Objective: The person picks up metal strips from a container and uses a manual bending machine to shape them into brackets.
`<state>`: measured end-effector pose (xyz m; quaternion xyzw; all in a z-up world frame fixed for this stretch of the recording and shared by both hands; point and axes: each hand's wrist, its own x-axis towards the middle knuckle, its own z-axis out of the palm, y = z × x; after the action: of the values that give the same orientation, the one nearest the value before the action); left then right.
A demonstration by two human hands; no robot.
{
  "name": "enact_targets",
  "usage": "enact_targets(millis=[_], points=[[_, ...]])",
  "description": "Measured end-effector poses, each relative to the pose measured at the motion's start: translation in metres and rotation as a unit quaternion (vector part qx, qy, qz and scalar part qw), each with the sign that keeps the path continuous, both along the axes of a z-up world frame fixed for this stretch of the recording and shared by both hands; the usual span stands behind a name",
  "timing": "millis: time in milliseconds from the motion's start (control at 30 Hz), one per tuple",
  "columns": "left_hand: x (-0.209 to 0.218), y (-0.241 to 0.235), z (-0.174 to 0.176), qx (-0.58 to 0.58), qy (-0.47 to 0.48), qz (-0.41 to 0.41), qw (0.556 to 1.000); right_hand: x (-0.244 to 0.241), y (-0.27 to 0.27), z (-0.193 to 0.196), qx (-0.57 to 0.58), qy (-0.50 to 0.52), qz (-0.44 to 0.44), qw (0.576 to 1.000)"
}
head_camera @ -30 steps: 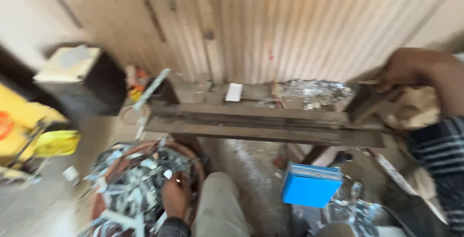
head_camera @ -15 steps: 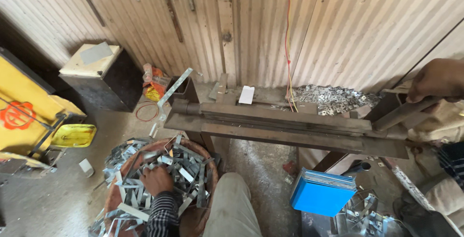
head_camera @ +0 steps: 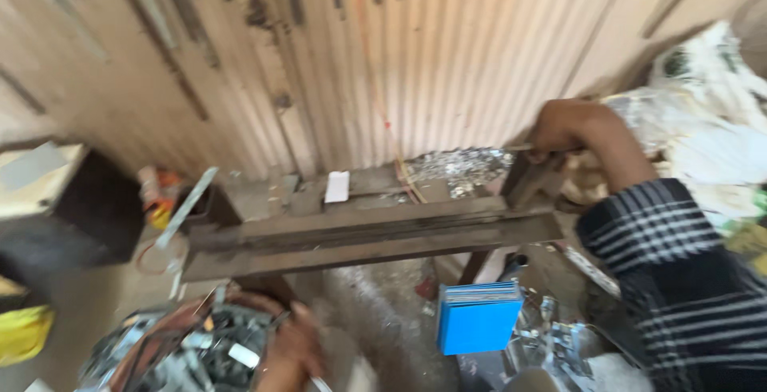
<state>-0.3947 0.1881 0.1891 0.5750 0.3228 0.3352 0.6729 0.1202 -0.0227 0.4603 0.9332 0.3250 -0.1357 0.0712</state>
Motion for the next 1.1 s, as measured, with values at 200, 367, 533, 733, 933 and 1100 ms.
enact_targets(millis=[200,367,533,733,933,1100], points=[[0.119,-0.086,-0.036,-0.003,-0.026,-0.191,0.981,-0.017,0.000,0.002,0.016,0.006,0.026,1.000],[0.170,-0.181,-0.072,0.060,-0.035,-0.258,0.964,-0.024,-0.002,0.006,0.024,0.063,-0.002,0.998],[0.246,-0.209,-0.097,0.134,-0.054,-0.176,0.974,-0.030,0.001,0.009,0.016,0.036,-0.011,0.999],[0.327,-0.195,-0.111,0.091,-0.037,-0.084,0.992,-0.035,0.004,0.016,-0.011,0.030,-0.021,0.999],[0.354,-0.192,-0.114,0.016,-0.108,-0.064,0.992,-0.041,0.002,0.019,0.015,0.055,-0.039,0.998],[0.364,-0.199,-0.109,0.029,-0.126,-0.014,0.991,-0.042,0.000,0.019,0.015,0.050,-0.037,0.998]])
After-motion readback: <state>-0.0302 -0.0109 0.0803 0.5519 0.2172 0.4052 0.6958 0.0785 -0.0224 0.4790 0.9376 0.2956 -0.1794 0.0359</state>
